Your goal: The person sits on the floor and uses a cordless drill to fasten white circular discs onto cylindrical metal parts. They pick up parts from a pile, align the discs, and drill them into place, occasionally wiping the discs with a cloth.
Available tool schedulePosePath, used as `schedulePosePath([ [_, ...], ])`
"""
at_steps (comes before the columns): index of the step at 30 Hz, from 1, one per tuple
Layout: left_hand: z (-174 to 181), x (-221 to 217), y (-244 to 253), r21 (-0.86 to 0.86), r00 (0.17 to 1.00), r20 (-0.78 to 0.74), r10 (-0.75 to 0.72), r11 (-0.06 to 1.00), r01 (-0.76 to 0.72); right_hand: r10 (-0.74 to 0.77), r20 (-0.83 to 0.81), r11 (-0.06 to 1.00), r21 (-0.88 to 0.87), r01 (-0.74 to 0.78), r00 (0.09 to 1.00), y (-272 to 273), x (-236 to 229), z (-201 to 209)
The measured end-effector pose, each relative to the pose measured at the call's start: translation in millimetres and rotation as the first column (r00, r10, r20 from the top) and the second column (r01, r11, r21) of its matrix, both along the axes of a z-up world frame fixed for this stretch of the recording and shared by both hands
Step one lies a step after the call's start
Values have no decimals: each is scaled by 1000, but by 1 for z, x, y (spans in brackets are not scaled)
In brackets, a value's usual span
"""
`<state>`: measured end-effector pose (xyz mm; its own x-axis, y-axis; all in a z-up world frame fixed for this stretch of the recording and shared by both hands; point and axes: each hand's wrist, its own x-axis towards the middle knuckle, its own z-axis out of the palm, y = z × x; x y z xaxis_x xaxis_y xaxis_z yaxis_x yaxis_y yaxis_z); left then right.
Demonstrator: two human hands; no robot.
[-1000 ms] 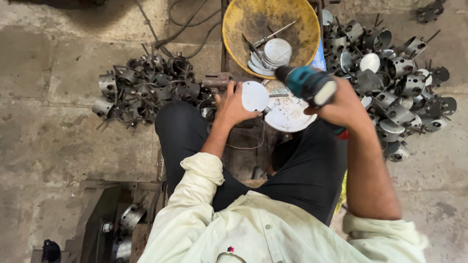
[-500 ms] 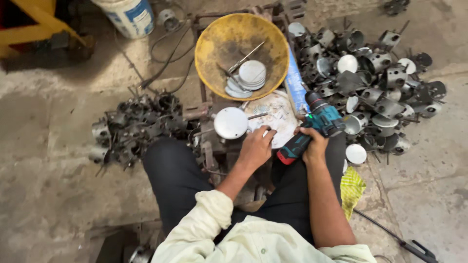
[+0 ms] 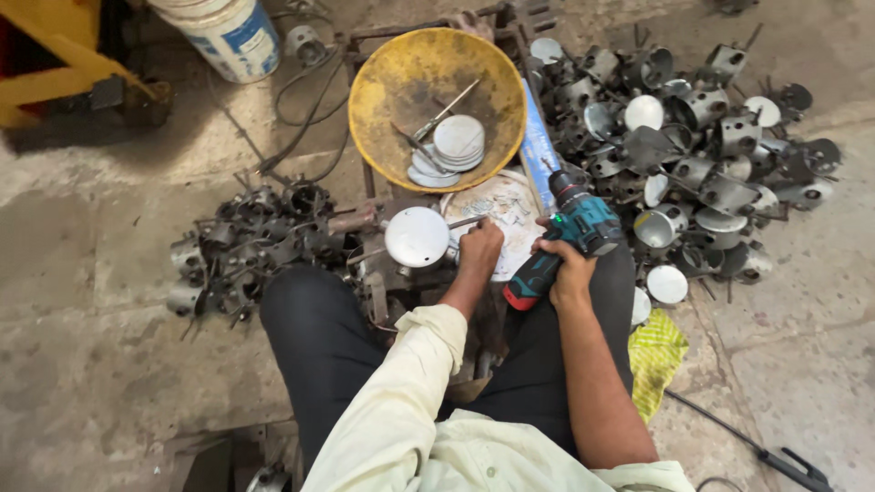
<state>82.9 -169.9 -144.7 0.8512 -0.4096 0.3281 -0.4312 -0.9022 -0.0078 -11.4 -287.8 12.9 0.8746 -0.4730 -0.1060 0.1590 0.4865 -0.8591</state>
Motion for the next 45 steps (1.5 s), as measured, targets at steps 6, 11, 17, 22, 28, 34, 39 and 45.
schedulePosePath([
  [6, 80, -42, 20, -325, 980, -111, -166, 938, 122, 17, 26, 1000, 6, -17, 1000, -1, -1, 0],
  [11, 125, -100, 83, -816, 977, -57, -204, 573, 72, 53, -7, 998, -41, -53, 999, 2, -15, 5],
  [17, 118, -108, 149, -685, 811, -418, -410, -444, -578, 205, -86, 976, -60, -211, 975, 49, -63, 2],
  [22, 101, -92, 173, -567, 823, -320, -470, -601, -563, 495, -167, 868, 39, -496, 853, 90, -117, -14],
  [28, 93, -100, 163, -405, 763, -282, -582, -648, -645, 621, -171, 784, 120, -609, 765, 101, -129, -32],
  [34, 101, -101, 156, -423, 777, -181, -603, -665, -615, 672, -101, 709, 374, -598, 733, 98, -122, -39],
  [39, 102, -102, 152, -424, 784, -263, -563, -662, -618, 683, -88, 692, 398, -603, 726, 95, -123, -44],
  [45, 99, -104, 152, -430, 781, -229, -581, -659, -616, 701, -52, 660, 427, -619, 711, 95, -123, -50],
])
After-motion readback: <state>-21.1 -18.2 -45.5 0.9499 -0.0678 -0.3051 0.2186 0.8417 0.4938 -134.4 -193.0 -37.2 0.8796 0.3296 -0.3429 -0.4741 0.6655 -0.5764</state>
